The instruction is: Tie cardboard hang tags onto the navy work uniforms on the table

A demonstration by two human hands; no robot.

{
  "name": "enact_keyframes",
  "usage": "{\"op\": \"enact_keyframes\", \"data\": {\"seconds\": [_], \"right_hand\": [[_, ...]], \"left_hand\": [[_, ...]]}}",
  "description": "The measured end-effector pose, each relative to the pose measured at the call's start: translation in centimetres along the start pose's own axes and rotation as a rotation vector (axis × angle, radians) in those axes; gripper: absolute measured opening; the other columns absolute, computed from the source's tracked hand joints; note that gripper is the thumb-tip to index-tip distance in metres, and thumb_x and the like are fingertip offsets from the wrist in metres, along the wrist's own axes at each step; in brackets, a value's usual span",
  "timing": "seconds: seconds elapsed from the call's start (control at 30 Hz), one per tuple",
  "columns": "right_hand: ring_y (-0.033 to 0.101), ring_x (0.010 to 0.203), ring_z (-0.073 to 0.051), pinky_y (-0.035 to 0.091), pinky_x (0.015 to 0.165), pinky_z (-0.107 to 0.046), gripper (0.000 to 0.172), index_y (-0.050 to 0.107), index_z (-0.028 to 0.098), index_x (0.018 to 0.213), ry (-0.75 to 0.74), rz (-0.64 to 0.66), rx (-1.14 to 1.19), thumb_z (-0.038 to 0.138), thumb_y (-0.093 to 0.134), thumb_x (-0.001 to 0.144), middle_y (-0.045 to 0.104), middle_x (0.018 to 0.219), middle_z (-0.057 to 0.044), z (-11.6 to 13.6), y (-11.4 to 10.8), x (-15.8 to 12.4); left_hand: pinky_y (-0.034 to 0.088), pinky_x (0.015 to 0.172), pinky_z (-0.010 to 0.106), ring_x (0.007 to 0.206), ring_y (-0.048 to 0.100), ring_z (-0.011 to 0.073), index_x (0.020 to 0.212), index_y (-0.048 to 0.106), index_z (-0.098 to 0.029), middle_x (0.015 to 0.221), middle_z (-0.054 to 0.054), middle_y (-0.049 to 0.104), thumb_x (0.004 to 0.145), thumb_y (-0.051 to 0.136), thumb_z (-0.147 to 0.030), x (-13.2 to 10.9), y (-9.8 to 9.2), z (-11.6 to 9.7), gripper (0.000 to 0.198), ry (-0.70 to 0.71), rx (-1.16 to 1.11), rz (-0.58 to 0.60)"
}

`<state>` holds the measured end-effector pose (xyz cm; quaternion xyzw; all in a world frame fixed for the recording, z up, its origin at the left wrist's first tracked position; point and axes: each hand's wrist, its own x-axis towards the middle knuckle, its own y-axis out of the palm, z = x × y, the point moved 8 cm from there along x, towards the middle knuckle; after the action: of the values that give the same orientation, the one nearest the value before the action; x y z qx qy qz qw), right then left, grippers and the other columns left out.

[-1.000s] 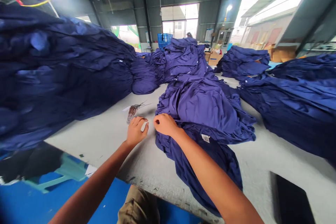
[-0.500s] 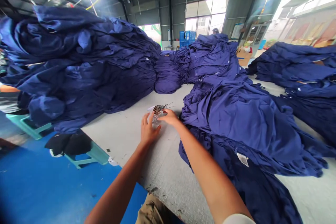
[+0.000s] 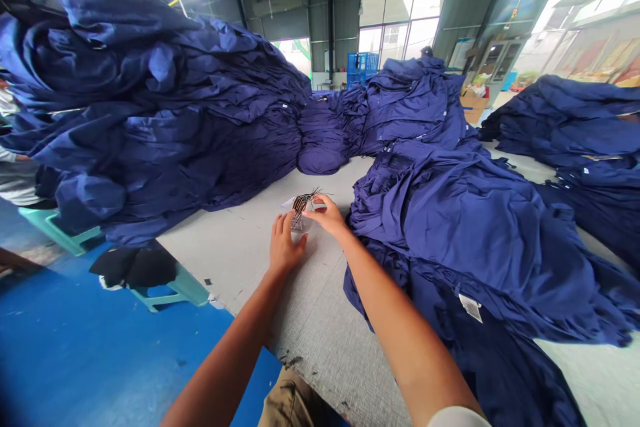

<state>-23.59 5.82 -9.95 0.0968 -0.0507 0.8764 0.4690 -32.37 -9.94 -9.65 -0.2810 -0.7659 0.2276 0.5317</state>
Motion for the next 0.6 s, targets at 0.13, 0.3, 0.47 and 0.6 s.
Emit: {"op": "enact_keyframes", "data": {"seconds": [0.13,0.3,0.47,0.6], "right_hand": [[0.066,0.103,-0.02,0.054,0.096,-0.035,0.054,0.061,0.025,0.104,-0.112,-0.056,0.129,0.038,0.087,0.059,0.065,0.12,-0.004,2.3,-1.1,-0.4],[0.066,0.089,-0.015,0.055,0.091,-0.032,0.053,0.057,0.026,0.101,-0.153,-0.119,0.318,0.032,0.086,0.058,0.065,0.113,0.0,5.0,-3.3,-1.4],[0.067,0.1,-0.021,0.055,0.085,-0.032,0.042,0.056,0.026,0.099,-0.139,-0.099,0.349,0.036,0.078,0.064,0.07,0.111,-0.003,8.6,-6.4,-4.6],[0.069,0.103,-0.028,0.055,0.084,-0.037,0.041,0.062,0.022,0.11,-0.039,0.005,0.259,0.044,0.057,0.076,0.073,0.106,-0.009,11.4,-8.8,-9.2]], "left_hand": [[0.038,0.122,0.06,0.149,0.038,0.0417,0.154,0.042,-0.014,0.151,0.019,0.052,0.085,0.069,-0.027,0.0,-0.1,0.0,0.075,-0.009,0.003,-0.003],[0.036,0.123,0.059,0.15,0.036,0.0411,0.153,0.043,-0.013,0.152,0.019,0.052,0.085,0.067,-0.028,0.1,-0.2,-0.4,0.074,-0.005,-0.003,0.008],[0.037,0.12,0.057,0.148,0.04,0.0401,0.15,0.045,-0.012,0.153,0.021,0.05,0.086,0.064,-0.03,0.5,-1.0,-1.3,0.07,0.036,0.0,-0.042],[0.044,0.112,0.054,0.131,0.055,0.0369,0.136,0.058,-0.014,0.137,0.022,0.06,0.088,0.061,-0.031,0.7,-2.7,-2.3,0.051,0.088,-0.038,-0.146]]}}
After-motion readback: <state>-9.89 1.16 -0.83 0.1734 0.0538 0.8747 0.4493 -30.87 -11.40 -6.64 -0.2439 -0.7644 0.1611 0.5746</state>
